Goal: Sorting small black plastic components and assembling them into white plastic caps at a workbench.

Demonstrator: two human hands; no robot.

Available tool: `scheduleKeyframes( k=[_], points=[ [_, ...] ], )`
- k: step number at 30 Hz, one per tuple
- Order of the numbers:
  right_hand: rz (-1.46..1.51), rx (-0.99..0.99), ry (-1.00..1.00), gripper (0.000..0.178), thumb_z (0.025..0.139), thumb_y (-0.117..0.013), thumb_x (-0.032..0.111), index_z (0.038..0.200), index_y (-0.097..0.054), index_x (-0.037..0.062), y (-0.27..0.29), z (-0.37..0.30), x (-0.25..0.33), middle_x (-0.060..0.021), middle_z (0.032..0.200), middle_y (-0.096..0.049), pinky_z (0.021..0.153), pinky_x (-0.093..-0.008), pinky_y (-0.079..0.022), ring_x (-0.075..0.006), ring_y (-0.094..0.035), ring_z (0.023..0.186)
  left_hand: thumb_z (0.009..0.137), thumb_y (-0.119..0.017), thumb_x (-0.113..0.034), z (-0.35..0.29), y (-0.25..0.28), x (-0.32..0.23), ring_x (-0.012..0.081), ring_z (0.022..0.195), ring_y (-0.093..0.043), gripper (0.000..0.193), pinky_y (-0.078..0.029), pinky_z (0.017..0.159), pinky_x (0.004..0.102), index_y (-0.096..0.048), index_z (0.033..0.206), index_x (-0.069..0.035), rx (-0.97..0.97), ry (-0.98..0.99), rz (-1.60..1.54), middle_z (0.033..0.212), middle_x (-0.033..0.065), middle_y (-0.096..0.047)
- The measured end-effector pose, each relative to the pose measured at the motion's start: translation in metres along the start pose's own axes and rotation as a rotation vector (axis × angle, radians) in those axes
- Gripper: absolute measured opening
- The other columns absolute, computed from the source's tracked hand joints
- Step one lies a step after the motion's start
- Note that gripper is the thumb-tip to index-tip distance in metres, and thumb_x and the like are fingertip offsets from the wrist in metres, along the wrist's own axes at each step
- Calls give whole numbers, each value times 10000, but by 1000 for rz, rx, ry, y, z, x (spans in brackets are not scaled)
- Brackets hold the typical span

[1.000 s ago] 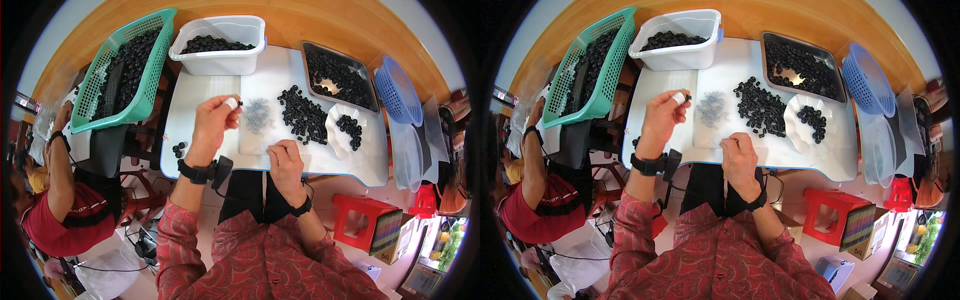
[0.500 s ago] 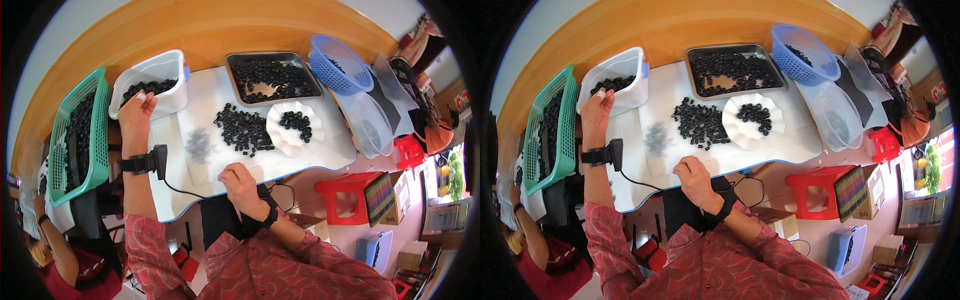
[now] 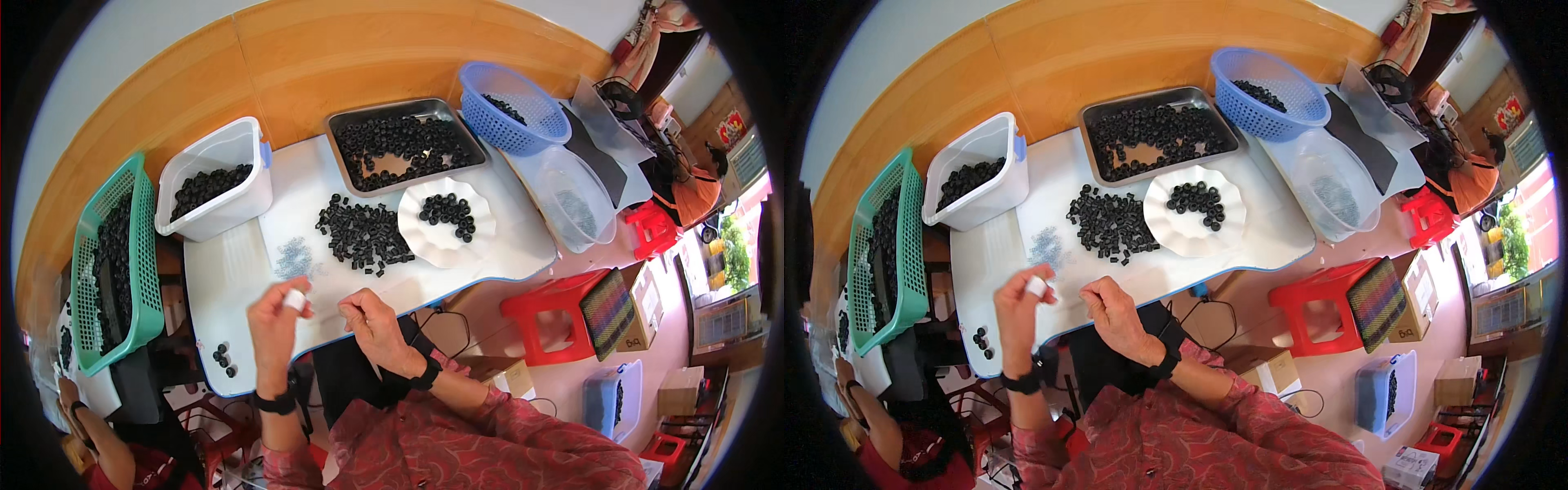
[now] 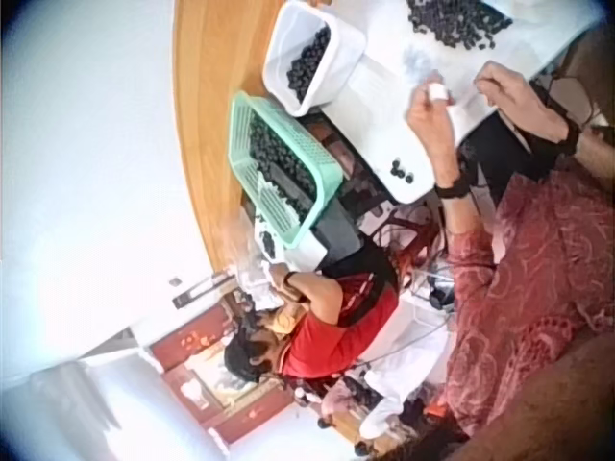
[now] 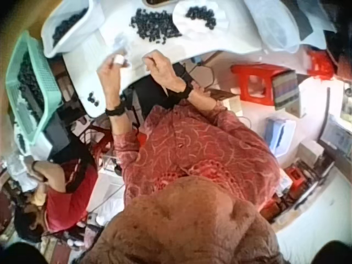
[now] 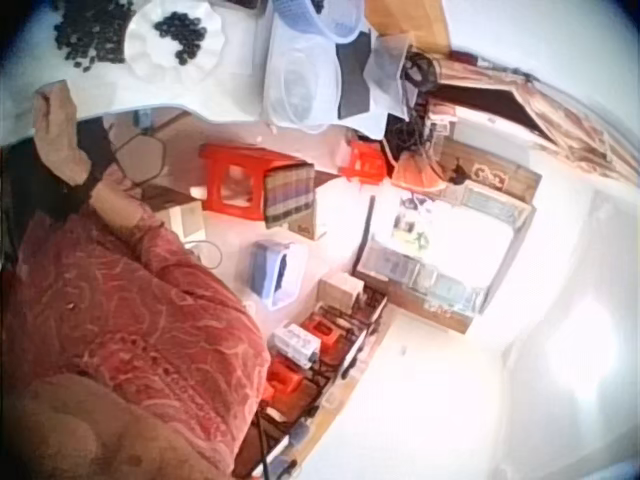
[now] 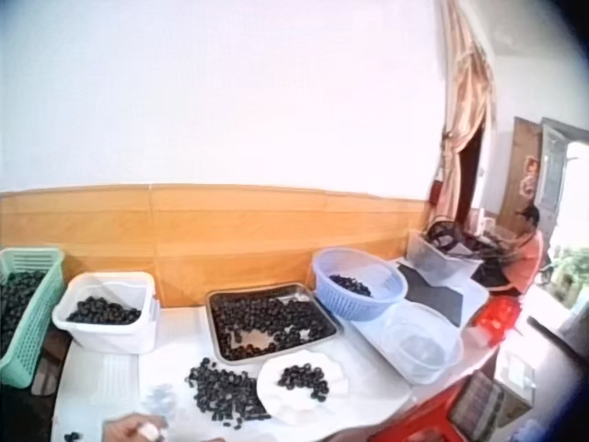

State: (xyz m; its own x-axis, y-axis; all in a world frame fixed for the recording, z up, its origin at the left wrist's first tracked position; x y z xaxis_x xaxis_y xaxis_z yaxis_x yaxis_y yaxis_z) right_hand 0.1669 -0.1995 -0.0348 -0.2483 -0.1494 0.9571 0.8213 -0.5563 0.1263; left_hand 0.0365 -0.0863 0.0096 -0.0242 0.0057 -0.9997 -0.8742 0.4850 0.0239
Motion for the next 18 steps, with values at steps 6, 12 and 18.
scheduleKeyframes(
  k=[6,12,18],
  points=[
    [227,70,-132,151,1005,-541,137,976,-561,-10,3,-6,6,-59,778,-597,563,-267,-474,-103,-571,636,921,-588,29,-39,-32,15,115,762,-624,175,-524,694,238,-685,1067,29,81,-16,-149,942,69,-663],
    [378,121,-301,213,1022,-523,193,972,-578,-6,9,-16,-2,-33,764,-606,569,-230,-462,-71,-551,641,908,-603,31,-54,-46,25,115,758,-624,173,-520,690,236,-678,1064,27,22,-59,-170,929,66,-666],
    [456,202,-369,259,1029,-512,232,961,-582,-8,18,-21,-3,-29,780,-621,574,-223,-462,-64,-547,647,908,-607,18,-57,-53,31,102,717,-606,134,-495,641,224,-675,1024,22,38,-43,-131,885,59,-668]
  ],
)
Point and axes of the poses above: each hand's wrist, its own z-axis towards the middle knuckle, its own y-axis out of the back of the hand, x = y × z, the point moved 5 cm from there along z, towards the middle knuckle
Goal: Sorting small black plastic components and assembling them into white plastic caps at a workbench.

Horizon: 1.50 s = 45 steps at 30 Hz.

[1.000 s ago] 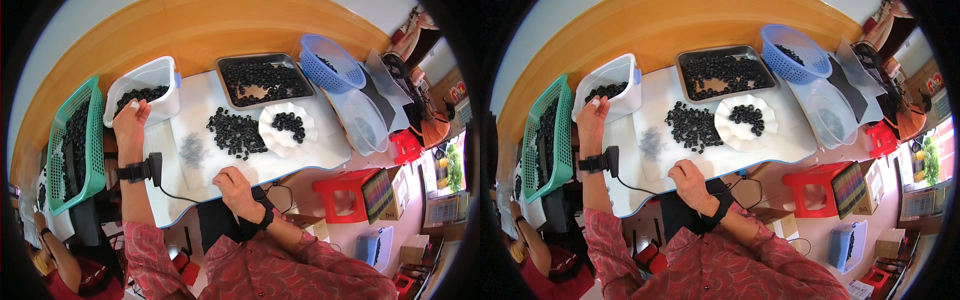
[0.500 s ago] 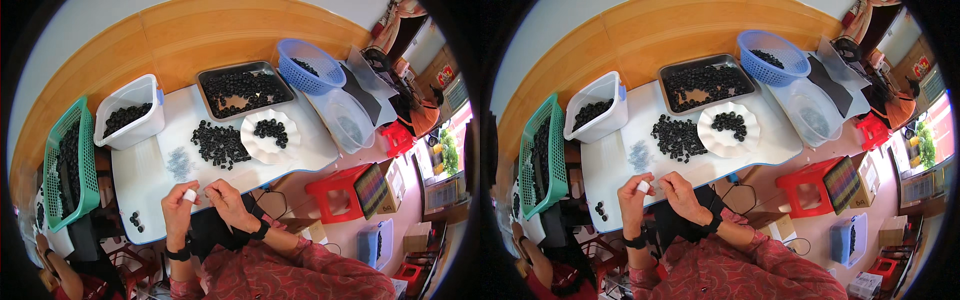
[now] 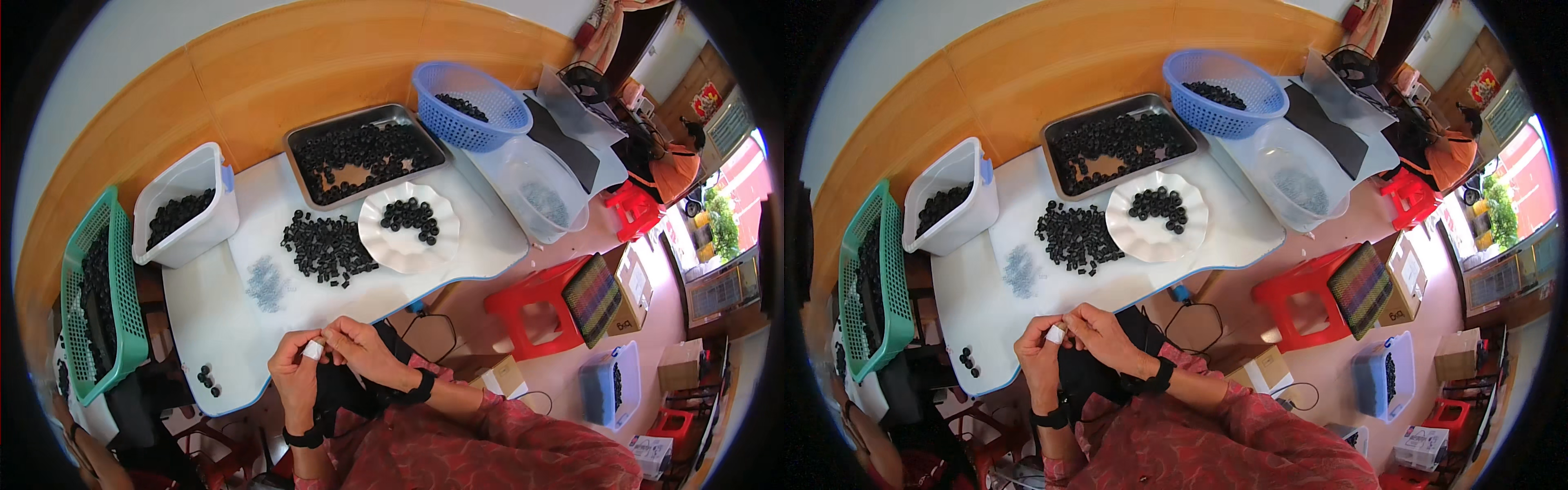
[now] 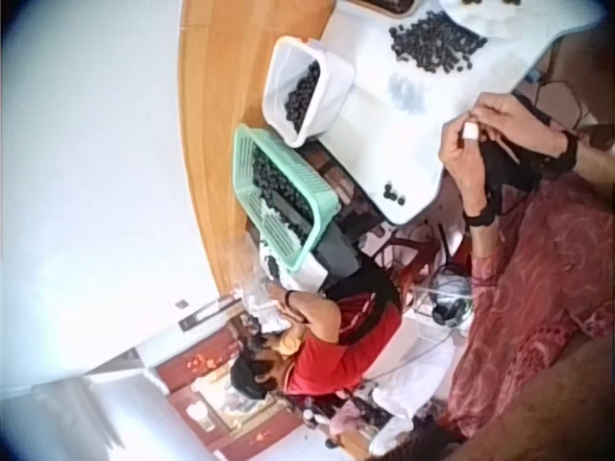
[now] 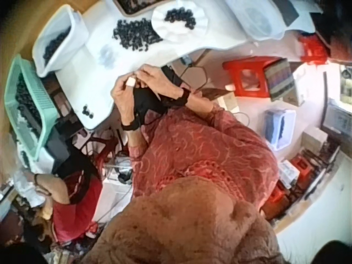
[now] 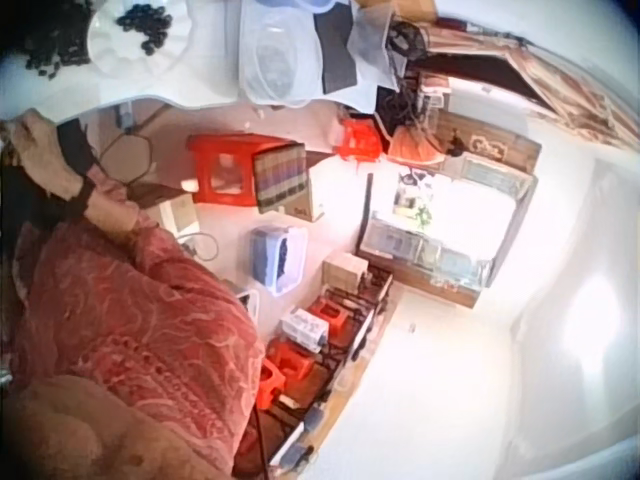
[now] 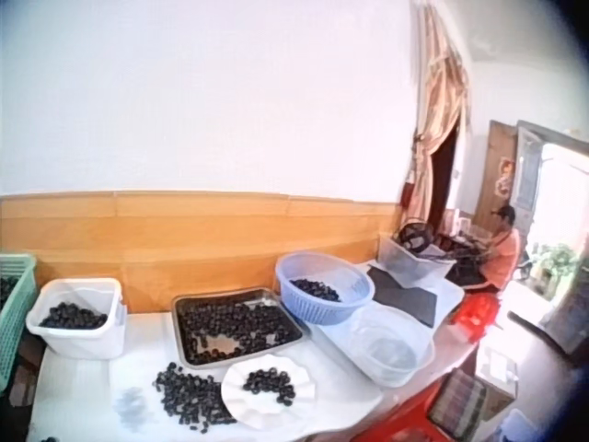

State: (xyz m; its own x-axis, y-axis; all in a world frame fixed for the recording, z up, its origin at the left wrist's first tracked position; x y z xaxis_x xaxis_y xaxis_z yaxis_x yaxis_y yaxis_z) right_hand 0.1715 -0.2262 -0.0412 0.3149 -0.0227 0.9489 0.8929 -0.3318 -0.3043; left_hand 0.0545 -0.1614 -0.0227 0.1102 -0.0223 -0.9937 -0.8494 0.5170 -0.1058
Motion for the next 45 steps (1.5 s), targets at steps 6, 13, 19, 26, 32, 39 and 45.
scheduleKeyframes(
  k=[6,13,19,26,32,39,45],
  points=[
    [-149,0,-18,279,1035,-500,266,972,-580,6,10,-6,8,-18,808,-605,598,-210,-464,-60,-550,667,913,-603,14,2,-10,3,88,705,-584,99,-481,631,216,-660,993,17,-20,-45,59,873,47,-654],
    [12,72,-112,246,1036,-500,245,981,-586,21,21,-10,-3,-12,843,-608,625,-210,-466,-55,-545,684,899,-613,31,-1,-17,8,102,765,-607,106,-492,637,220,-676,982,13,-1,-20,24,934,49,-616],
    [58,59,-137,238,1031,-512,233,992,-601,15,28,-14,5,-15,859,-608,638,-215,-461,-61,-545,693,924,-596,12,2,-26,8,99,764,-624,94,-502,649,215,-658,994,11,43,-11,42,886,41,-637],
    [35,31,-128,230,1027,-517,217,1002,-619,12,37,-14,1,-12,854,-617,656,-216,-457,-64,-542,694,893,-590,53,7,-31,15,98,736,-617,128,-510,631,226,-673,979,6,66,8,96,902,47,-638],
    [68,21,-148,206,1017,-537,208,1008,-616,17,37,-17,-5,-13,844,-621,649,-211,-452,-66,-542,691,902,-605,20,6,-30,20,93,691,-604,98,-501,601,229,-674,970,10,61,51,130,869,46,-643],
    [-232,-142,-96,142,973,-601,143,998,-624,6,50,-22,5,-40,854,-651,608,-216,-472,-67,-565,667,879,-610,24,16,-30,8,136,662,-594,133,-464,594,244,-678,989,-8,-66,-168,387,838,73,-636],
    [-236,-200,-40,117,943,-641,111,995,-629,6,60,-21,4,-11,822,-636,609,-208,-469,-54,-563,659,745,-558,84,39,-43,2,363,778,-616,288,-494,653,420,-673,985,-27,-155,-387,727,898,161,-598]
  ],
)
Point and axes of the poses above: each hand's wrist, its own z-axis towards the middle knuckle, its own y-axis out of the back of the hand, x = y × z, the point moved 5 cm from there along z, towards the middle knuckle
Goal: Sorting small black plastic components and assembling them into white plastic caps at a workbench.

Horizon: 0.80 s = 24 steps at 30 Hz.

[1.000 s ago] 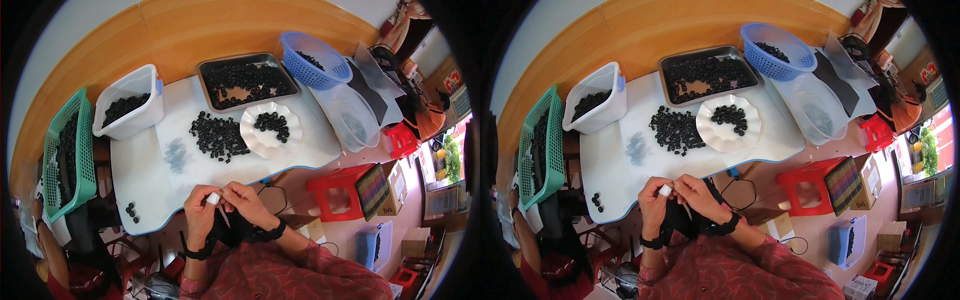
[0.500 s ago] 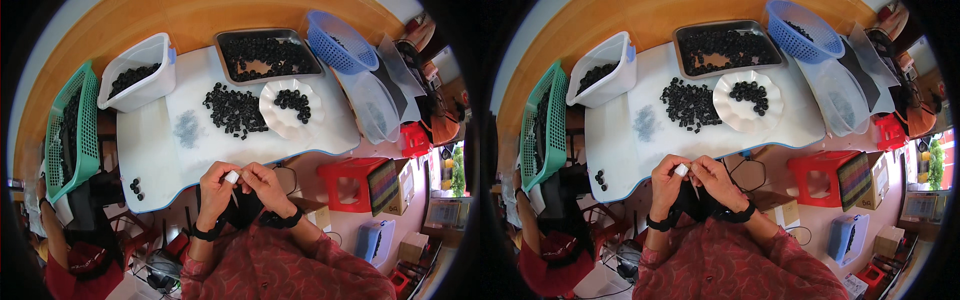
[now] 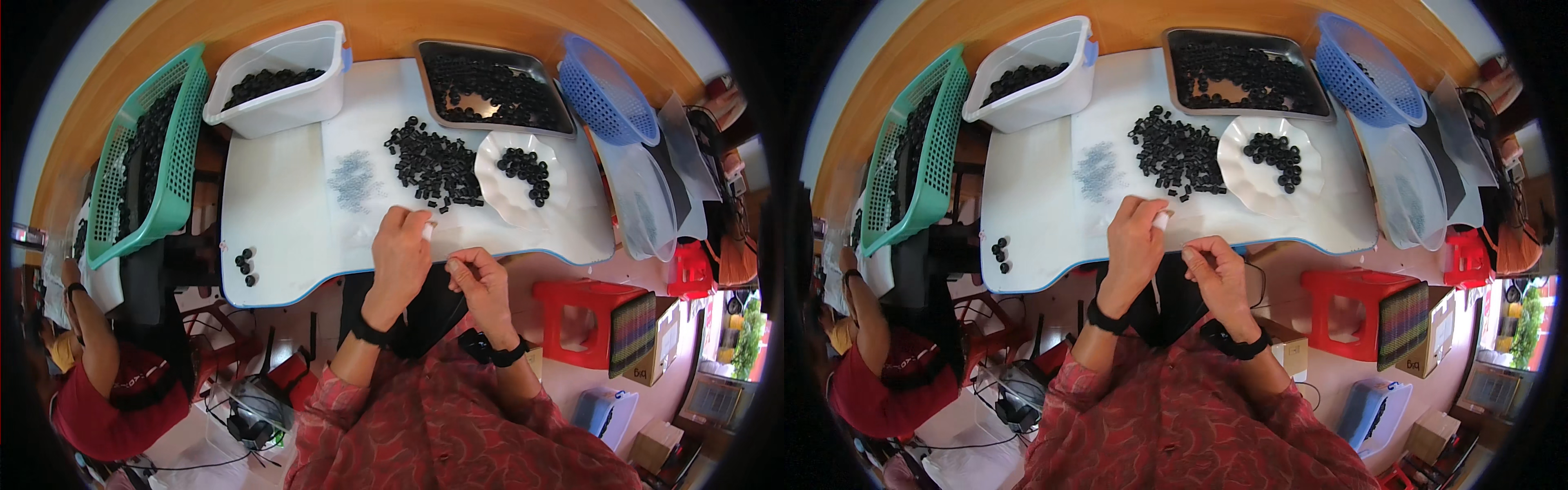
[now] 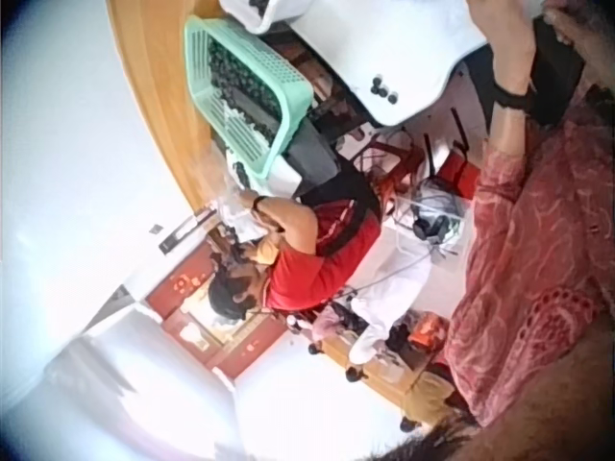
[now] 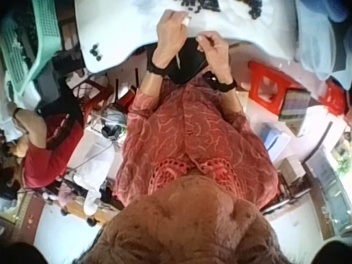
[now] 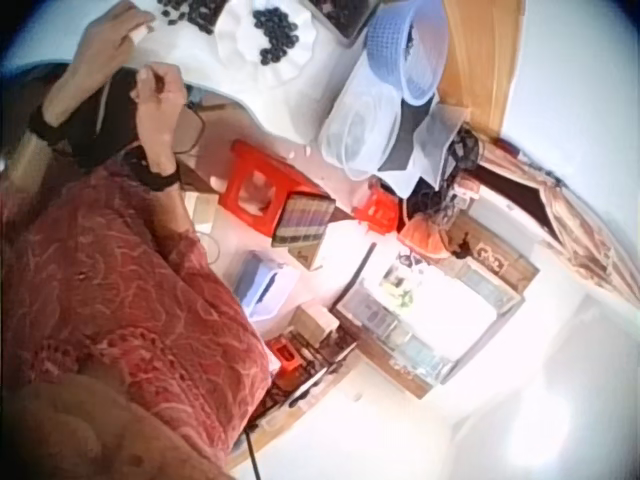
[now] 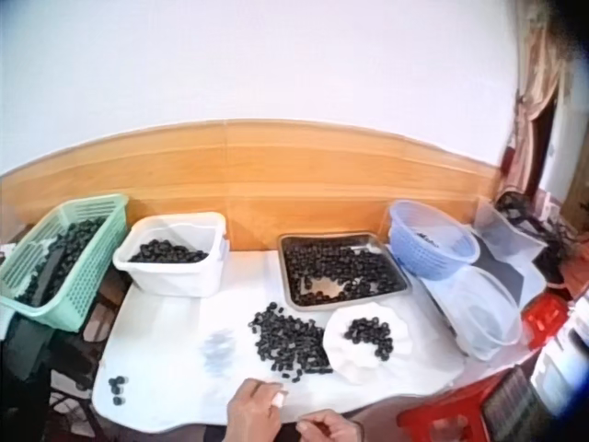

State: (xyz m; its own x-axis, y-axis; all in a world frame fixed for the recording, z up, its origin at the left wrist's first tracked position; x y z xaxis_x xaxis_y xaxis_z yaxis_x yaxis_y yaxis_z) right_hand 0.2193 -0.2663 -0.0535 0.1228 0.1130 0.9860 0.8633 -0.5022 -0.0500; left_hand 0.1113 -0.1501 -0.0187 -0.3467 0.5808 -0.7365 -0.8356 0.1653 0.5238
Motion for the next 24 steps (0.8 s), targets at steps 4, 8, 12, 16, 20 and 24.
scheduleKeyframes(
  k=[4,8,12,16,20,24],
  points=[
    [-40,-21,5,101,931,-655,96,979,-636,9,0,3,1,2,789,-627,604,-207,-467,-52,-555,642,739,-572,76,14,-12,2,352,802,-611,292,-501,669,429,-676,988,-37,-37,-2,100,880,151,-587],
    [-58,-38,14,107,932,-659,103,969,-635,5,3,6,-3,0,786,-627,614,-211,-471,-58,-552,644,736,-613,23,19,-28,3,335,816,-608,256,-510,672,437,-697,961,-65,-17,-4,131,870,136,-580],
    [-69,-28,30,117,935,-658,106,975,-630,-1,1,8,-3,-6,793,-627,620,-214,-476,-61,-553,652,760,-643,-51,21,-36,2,313,846,-602,174,-517,658,432,-706,919,-82,54,2,205,878,116,-562],
    [-34,-35,23,109,934,-657,99,971,-631,-1,3,7,-5,-5,798,-628,619,-212,-477,-59,-552,653,776,-639,-80,19,-37,2,311,888,-588,156,-519,662,430,-698,920,-85,90,-5,239,900,115,-540],
    [-51,-38,16,104,931,-657,87,981,-629,1,1,5,-4,-1,808,-631,613,-202,-473,-49,-554,659,789,-640,-85,16,-33,5,314,899,-589,159,-520,683,423,-702,936,-91,85,-12,239,915,116,-546],
    [-57,-24,34,108,927,-659,82,993,-628,1,2,5,-4,-2,816,-638,609,-197,-471,-46,-556,655,786,-649,-77,17,-35,8,309,904,-596,188,-519,694,423,-718,959,-99,99,19,213,915,114,-558]
  ],
)
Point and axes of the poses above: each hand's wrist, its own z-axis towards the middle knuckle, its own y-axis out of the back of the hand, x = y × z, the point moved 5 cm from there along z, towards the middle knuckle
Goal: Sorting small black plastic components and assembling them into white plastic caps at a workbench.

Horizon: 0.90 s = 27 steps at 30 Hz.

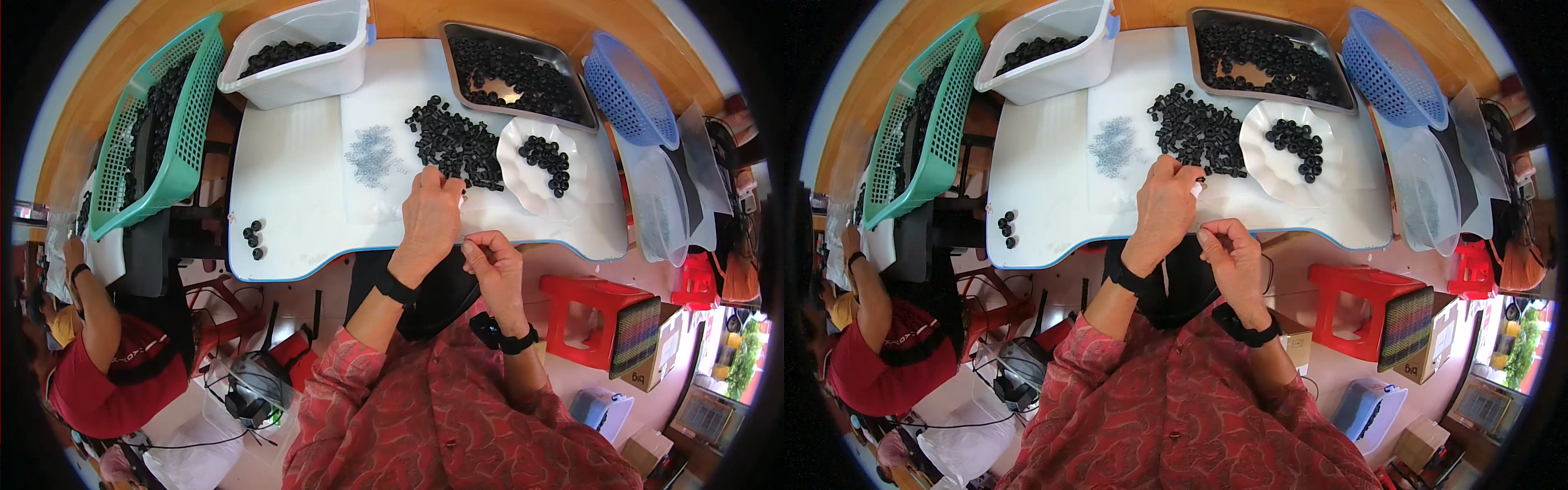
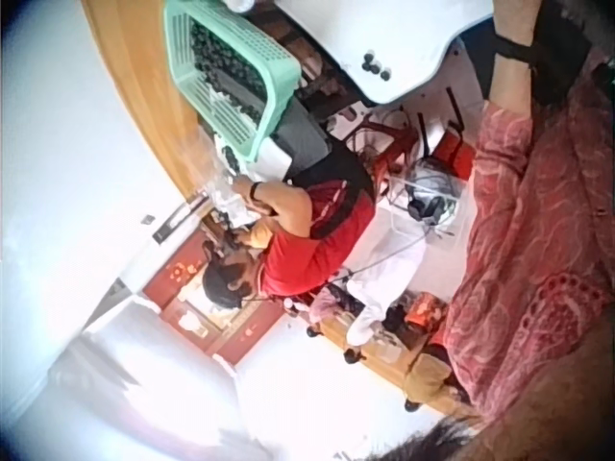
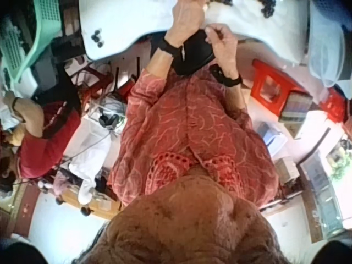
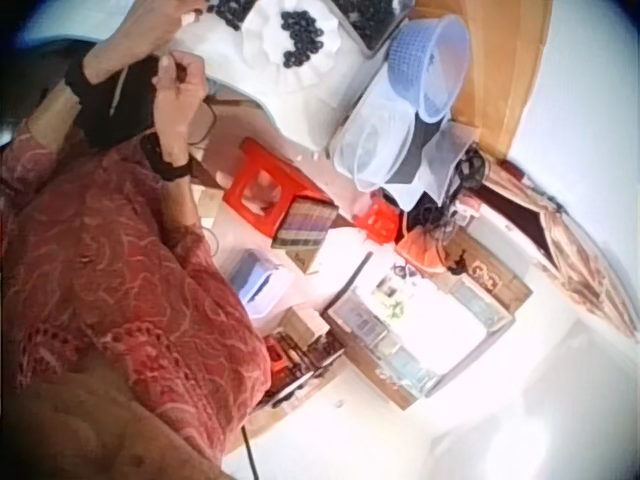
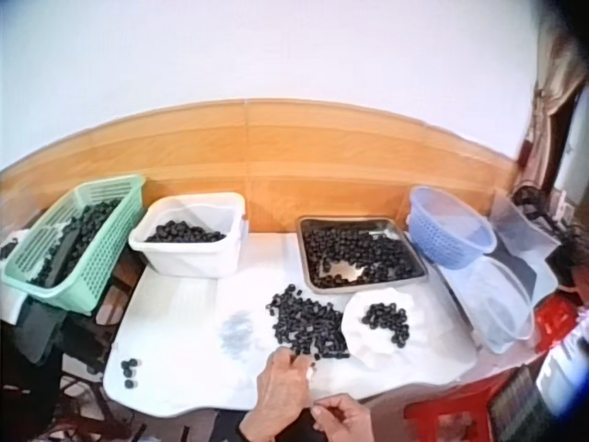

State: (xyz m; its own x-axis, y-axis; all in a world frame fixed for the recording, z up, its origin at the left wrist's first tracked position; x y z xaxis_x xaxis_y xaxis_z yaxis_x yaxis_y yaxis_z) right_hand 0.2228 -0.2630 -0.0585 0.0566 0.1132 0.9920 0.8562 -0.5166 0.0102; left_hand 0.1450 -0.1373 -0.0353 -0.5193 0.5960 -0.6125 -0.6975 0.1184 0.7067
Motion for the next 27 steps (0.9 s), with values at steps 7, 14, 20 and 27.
scheduleKeyframes(
  k=[7,14,20,27],
  points=[
    [45,-23,-15,106,926,-652,67,1005,-634,-2,4,2,-3,-2,808,-639,603,-195,-467,-46,-554,644,789,-629,-52,2,0,-4,315,900,-593,192,-515,701,425,-715,957,-91,6,-9,1,919,116,-561],
    [54,-64,-27,105,929,-637,46,1020,-640,-6,10,4,-4,-8,813,-643,607,-198,-471,-48,-557,645,764,-616,12,-1,5,-2,324,886,-595,186,-510,715,427,-673,930,-50,-38,-23,-90,941,123,-571],
    [84,-73,-11,104,933,-634,49,1021,-639,-6,13,7,-5,-14,824,-647,614,-197,-471,-49,-558,651,776,-603,101,-7,17,12,290,819,-661,236,-541,708,358,-658,972,-19,-70,-19,-326,940,131,-644],
    [107,-79,2,105,930,-638,48,1023,-641,-2,14,9,-4,-6,824,-638,618,-192,-465,-46,-551,652,866,-560,128,-15,9,27,119,904,-660,260,-572,782,263,-661,1079,19,84,280,-842,1021,73,-683]
  ],
)
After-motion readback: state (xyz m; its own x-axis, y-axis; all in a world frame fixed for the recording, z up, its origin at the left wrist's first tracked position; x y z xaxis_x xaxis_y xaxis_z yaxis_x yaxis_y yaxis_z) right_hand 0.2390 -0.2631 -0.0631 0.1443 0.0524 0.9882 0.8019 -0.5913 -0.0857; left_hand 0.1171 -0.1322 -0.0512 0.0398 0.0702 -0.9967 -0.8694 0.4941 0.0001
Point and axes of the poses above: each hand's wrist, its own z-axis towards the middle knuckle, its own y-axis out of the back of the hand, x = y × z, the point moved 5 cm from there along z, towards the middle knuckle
